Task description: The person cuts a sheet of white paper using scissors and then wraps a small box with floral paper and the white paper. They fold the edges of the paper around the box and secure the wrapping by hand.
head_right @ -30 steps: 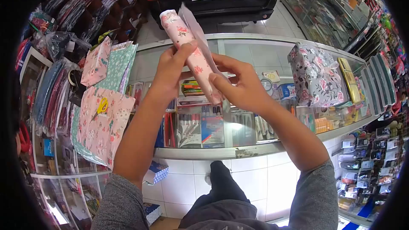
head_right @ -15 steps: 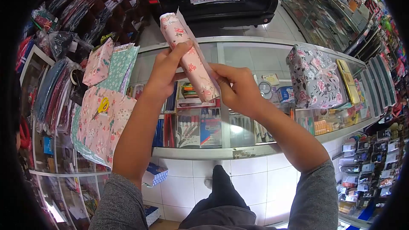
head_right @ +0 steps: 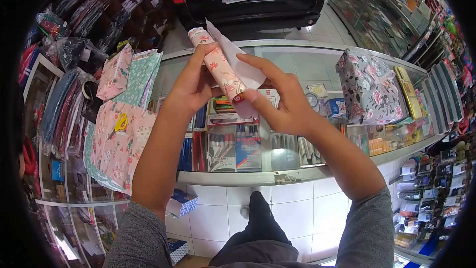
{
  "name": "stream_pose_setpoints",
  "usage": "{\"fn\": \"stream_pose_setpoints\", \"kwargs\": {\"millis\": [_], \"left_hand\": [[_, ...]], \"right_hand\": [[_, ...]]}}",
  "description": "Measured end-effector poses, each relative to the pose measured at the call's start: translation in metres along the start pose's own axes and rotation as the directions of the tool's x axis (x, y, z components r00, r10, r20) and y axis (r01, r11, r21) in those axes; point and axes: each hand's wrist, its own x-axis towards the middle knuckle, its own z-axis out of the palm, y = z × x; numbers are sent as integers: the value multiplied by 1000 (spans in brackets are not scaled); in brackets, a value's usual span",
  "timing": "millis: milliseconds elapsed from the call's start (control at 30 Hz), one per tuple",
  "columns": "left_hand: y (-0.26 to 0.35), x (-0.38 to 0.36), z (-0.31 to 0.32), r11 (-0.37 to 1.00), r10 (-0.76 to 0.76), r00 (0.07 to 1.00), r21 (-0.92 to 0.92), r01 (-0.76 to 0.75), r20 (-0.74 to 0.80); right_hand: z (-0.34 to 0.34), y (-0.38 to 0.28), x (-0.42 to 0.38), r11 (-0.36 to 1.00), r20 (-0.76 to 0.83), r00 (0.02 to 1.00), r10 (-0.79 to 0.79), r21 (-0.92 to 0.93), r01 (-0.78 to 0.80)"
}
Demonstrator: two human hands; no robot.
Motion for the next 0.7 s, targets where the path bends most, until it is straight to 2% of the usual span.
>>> {"fn": "stream_pose_setpoints", "kwargs": {"millis": [67, 200, 300, 367, 433, 500, 567, 633, 667, 700], "left_hand": [[-1, 2, -2, 1000, -11, 999, -21, 11, 31], [2, 3, -2, 1000, -9, 998, -26, 11, 62], [3, -2, 2, 998, 55, 994, 9, -56, 95], [2, -5, 4, 988, 87, 992, 119, -98, 93], [1, -7, 5, 987, 84, 992, 129, -96, 99], [1, -11, 6, 957, 125, 989, 255, -140, 74], [0, -13, 9, 940, 179, 981, 280, -193, 75], [0, -15, 14, 920, 235, 969, 304, -248, 78], [0, -16, 15, 912, 259, 962, 304, -274, 91], [0, -17, 16, 904, 282, 954, 303, -300, 104]], "right_hand": [[-3, 1, 1, 973, 83, 977, -199, -101, 207], [-4, 5, 1, 963, 56, 979, -196, -178, 203], [-7, 6, 0, 932, 76, 960, -271, -228, 281], [-9, 7, -2, 982, 36, 983, -180, -46, 181], [0, -1, -1, 978, -2, 983, -181, -108, 180], [13, -9, 0, 988, -150, 988, -45, 139, 66], [10, -7, 0, 991, -140, 989, -45, 115, 62], [4, 1, 2, 953, -98, 988, 119, 291, -86], [4, 1, 4, 923, -118, 977, 176, 365, -122], [3, 2, 5, 923, -119, 978, 173, 365, -119]]}}
